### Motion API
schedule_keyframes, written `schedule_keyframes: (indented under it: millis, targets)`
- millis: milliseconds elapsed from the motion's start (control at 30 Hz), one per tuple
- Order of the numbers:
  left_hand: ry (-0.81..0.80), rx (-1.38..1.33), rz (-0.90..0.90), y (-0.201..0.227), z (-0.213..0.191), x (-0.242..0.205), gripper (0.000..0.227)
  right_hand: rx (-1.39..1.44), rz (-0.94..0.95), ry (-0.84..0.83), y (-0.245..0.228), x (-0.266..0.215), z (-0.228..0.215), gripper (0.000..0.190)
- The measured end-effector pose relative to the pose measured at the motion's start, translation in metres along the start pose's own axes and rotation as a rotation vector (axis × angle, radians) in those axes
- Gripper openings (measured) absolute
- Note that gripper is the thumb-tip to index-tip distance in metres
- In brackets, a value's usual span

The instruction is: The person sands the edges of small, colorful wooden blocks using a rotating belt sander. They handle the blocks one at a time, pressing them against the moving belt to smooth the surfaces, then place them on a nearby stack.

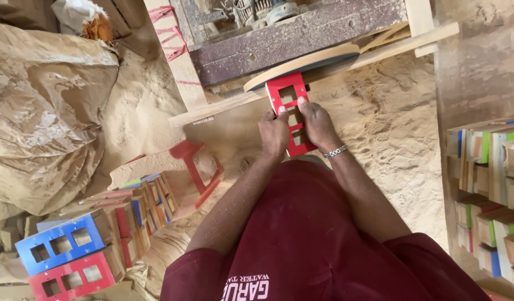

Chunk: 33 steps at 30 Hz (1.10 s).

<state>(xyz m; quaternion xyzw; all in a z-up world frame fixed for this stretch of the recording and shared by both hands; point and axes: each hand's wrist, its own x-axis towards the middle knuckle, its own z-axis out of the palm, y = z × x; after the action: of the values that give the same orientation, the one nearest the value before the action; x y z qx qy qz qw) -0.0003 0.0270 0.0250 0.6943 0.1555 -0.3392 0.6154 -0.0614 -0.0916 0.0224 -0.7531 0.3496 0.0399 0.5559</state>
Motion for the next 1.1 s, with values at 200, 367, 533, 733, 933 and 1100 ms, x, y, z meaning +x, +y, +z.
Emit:
schedule_keyframes:
  millis: [200, 367, 533, 733, 933, 1100]
  targets:
    - [0.004, -0.024, 0.002, 0.008, 0.012, -0.004, 0.032, -0.023, 0.04, 0.018, -0.004, 0.001, -0.012, 0.057]
    - [0.054, 0.049, 0.018, 0.007, 0.027, -0.002, 0.031, 0.027, 0.075, 0.02, 0.001, 0.007, -0.022, 0.055]
    - [0.002, -0.006, -0.015, 0.004, 0.038, -0.004, 0.033, 0.053, 0.07, 0.037, 0.01, 0.007, -0.032, 0.054]
    - [-0.038, -0.015, -0.015, 0.01, 0.055, -0.007, 0.032, 0.058, 0.114, 0.034, 0.015, 0.013, -0.051, 0.053]
    - [-0.046, 0.024, -0.023, 0.003, 0.081, 0.0, 0.032, 0.05, 0.073, 0.041, 0.022, 0.019, -0.072, 0.052]
    - [-0.05, 0.031, 0.006, 0.003, 0.102, 0.003, 0.031, 0.134, 0.128, 0.014, 0.012, 0.02, -0.091, 0.052]
